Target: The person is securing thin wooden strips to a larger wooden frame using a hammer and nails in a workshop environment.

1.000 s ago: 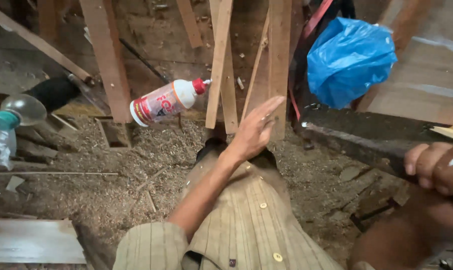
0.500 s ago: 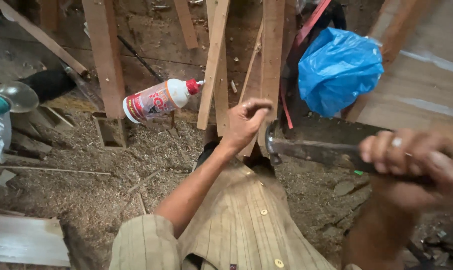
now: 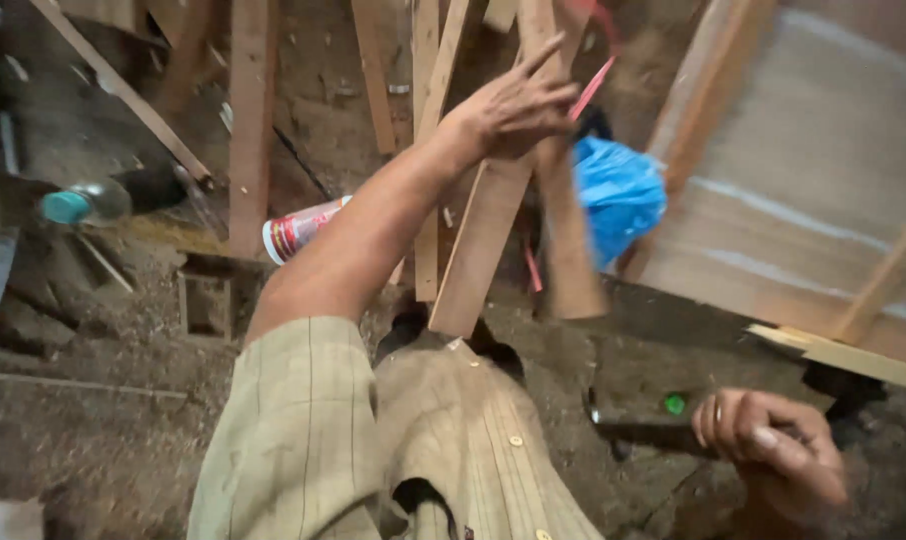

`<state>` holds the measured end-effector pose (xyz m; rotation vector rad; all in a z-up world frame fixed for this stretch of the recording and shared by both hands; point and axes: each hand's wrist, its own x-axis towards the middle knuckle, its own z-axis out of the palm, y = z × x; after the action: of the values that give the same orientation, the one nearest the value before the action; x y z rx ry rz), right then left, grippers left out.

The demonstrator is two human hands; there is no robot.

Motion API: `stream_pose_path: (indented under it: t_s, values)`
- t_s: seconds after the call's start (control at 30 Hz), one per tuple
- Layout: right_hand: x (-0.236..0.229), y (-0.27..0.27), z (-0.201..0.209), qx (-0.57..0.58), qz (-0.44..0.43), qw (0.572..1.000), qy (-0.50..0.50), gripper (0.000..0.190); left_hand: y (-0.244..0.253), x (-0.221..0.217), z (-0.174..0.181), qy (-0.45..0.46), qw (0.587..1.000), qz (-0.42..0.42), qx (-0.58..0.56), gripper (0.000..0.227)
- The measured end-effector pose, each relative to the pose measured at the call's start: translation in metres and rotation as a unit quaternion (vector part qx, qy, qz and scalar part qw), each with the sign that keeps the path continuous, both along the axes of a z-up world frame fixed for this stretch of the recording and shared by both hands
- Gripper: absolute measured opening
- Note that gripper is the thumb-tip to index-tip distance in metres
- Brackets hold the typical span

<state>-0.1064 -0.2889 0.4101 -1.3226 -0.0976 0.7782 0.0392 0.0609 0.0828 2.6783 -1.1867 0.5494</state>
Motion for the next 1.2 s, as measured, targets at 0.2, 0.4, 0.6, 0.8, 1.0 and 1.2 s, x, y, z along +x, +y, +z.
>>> stream_pose_path:
  t_s: [0.2, 0.4, 0.6, 0.8, 1.0, 1.2]
  values:
    - [-0.028, -0.041, 0.028, 0.01, -0.106, 0.994, -0.027, 0.032, -0.014, 0.079, 0.13, -0.086, 0.977, 0.167, -0.099, 0.068]
    - [-0.015, -0.025, 0.027, -0.073, -0.234, 0.961, -0.125, 0.023, -0.036, 0.073, 0.143, 0.066, 0.882, 0.338, -0.322, 0.076]
    - [0.039, 0.012, 0.011, -0.087, -0.241, 0.948, -0.191, 0.03, -0.079, -0.026, 0.034, 0.244, 0.709, 0.531, -0.394, 0.085]
    - [0.143, 0.079, -0.055, -0.052, -0.195, 0.978, -0.059, 0.032, -0.138, -0.135, -0.041, 0.198, 0.698, 0.666, -0.171, 0.1]
    - [0.262, 0.191, -0.139, -0.007, -0.227, 0.973, 0.028, 0.035, -0.154, -0.157, -0.048, 0.169, 0.734, 0.62, -0.218, 0.093]
    - [0.326, 0.205, -0.213, -0.008, -0.184, 0.981, -0.059, 0.042, -0.156, -0.146, -0.052, 0.128, 0.697, 0.663, -0.241, 0.096]
